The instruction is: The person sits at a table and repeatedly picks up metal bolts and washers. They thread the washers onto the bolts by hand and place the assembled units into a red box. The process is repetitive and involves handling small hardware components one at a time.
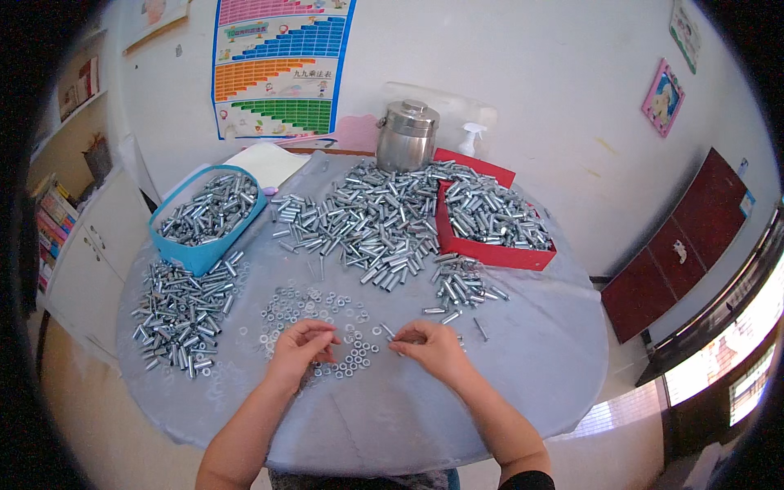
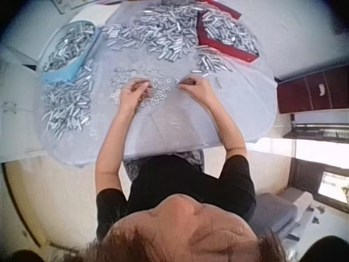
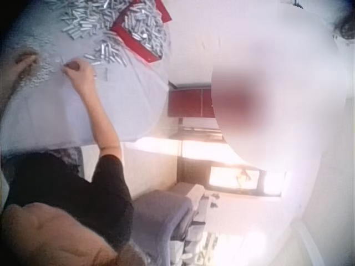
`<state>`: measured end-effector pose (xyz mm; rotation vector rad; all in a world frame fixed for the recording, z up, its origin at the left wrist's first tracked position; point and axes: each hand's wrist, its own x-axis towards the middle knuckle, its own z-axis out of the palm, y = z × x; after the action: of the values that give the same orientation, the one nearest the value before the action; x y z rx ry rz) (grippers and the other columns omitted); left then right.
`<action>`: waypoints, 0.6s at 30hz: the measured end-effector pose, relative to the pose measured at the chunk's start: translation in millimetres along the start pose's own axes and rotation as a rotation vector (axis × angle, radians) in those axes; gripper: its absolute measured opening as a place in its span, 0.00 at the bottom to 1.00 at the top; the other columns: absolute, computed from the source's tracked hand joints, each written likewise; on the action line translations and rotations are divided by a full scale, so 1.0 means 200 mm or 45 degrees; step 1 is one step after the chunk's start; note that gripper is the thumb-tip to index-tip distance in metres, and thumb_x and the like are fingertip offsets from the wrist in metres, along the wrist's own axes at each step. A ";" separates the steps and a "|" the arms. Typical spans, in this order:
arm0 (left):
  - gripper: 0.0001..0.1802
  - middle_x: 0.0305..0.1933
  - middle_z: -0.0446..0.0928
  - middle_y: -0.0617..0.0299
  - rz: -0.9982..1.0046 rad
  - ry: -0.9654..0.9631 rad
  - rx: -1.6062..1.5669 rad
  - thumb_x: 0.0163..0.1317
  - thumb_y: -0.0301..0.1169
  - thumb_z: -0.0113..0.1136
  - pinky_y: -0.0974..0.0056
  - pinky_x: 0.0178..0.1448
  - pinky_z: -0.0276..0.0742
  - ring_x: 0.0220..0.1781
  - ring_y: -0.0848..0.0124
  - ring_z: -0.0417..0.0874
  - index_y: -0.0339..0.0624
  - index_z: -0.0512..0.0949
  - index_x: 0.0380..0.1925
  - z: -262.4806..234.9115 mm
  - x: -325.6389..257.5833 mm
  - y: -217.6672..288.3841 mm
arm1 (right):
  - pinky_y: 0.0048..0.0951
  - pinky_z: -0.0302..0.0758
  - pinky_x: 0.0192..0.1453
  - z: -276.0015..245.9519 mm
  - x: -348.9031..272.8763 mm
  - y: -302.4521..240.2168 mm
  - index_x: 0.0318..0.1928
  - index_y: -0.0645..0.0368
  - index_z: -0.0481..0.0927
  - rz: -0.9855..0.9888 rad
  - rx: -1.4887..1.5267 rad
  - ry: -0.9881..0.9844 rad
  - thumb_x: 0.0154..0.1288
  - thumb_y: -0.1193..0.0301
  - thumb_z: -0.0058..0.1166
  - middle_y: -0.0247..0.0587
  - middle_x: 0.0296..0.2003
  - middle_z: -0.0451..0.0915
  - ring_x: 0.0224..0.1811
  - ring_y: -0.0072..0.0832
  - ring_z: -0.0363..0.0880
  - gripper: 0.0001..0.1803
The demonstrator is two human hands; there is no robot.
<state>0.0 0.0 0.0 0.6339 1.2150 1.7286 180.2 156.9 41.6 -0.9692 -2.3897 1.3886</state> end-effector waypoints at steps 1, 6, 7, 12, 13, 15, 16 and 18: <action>0.12 0.34 0.78 0.59 0.008 -0.010 0.040 0.57 0.27 0.57 0.70 0.35 0.77 0.32 0.73 0.79 0.38 0.74 0.42 0.02 -0.01 0.00 | 0.18 0.72 0.38 0.03 0.02 -0.02 0.36 0.61 0.79 -0.036 0.197 -0.036 0.52 0.73 0.61 0.36 0.31 0.81 0.33 0.18 0.76 0.11; 0.13 0.34 0.78 0.59 0.063 -0.055 0.020 0.55 0.22 0.58 0.69 0.35 0.78 0.33 0.72 0.79 0.36 0.74 0.41 0.02 -0.01 -0.01 | 0.19 0.72 0.34 0.22 0.09 -0.16 0.34 0.64 0.78 -0.290 0.250 -0.080 0.53 0.74 0.59 0.34 0.27 0.79 0.30 0.17 0.76 0.08; 0.12 0.34 0.78 0.59 0.067 -0.042 0.016 0.55 0.22 0.58 0.68 0.35 0.78 0.33 0.72 0.79 0.35 0.74 0.41 0.02 -0.01 -0.02 | 0.19 0.72 0.34 0.24 0.10 -0.16 0.34 0.64 0.79 -0.330 0.208 -0.083 0.53 0.74 0.59 0.35 0.27 0.79 0.30 0.17 0.76 0.08; 0.10 0.32 0.78 0.58 -0.018 0.048 -0.103 0.55 0.22 0.58 0.67 0.34 0.79 0.32 0.72 0.79 0.33 0.75 0.39 0.02 0.00 -0.01 | 0.19 0.72 0.35 0.29 0.13 -0.12 0.39 0.63 0.77 -0.405 0.327 -0.084 0.55 0.75 0.57 0.35 0.29 0.80 0.31 0.17 0.75 0.10; 0.10 0.31 0.78 0.58 -0.016 0.058 -0.114 0.55 0.23 0.58 0.66 0.34 0.80 0.31 0.72 0.79 0.33 0.76 0.38 0.02 0.00 -0.01 | 0.18 0.71 0.36 0.29 0.12 -0.12 0.40 0.63 0.77 -0.351 0.435 -0.089 0.56 0.75 0.57 0.35 0.30 0.80 0.32 0.17 0.75 0.11; 0.09 0.29 0.77 0.59 -0.016 0.080 -0.132 0.55 0.24 0.59 0.66 0.33 0.80 0.30 0.73 0.78 0.33 0.76 0.37 0.01 0.01 -0.02 | 0.18 0.71 0.38 0.29 0.10 -0.13 0.44 0.63 0.75 -0.238 0.656 -0.099 0.57 0.75 0.55 0.36 0.32 0.80 0.33 0.18 0.75 0.13; 0.09 0.29 0.77 0.59 -0.004 0.133 -0.114 0.55 0.25 0.59 0.66 0.33 0.80 0.29 0.74 0.78 0.34 0.76 0.36 0.01 0.00 -0.02 | 0.18 0.71 0.39 0.30 0.11 -0.12 0.45 0.63 0.74 -0.229 0.728 -0.110 0.58 0.75 0.54 0.37 0.34 0.80 0.34 0.18 0.76 0.13; 0.09 0.28 0.77 0.60 0.021 0.237 -0.075 0.55 0.27 0.59 0.68 0.33 0.80 0.26 0.75 0.77 0.34 0.76 0.34 0.00 0.00 -0.02 | 0.19 0.71 0.42 0.32 0.13 -0.07 0.46 0.62 0.72 -0.212 0.873 -0.130 0.60 0.76 0.52 0.38 0.36 0.80 0.37 0.19 0.76 0.13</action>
<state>0.3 0.8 -4.0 0.4572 1.2831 1.8632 122.7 124.1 16.1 -0.5100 -1.7653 2.0093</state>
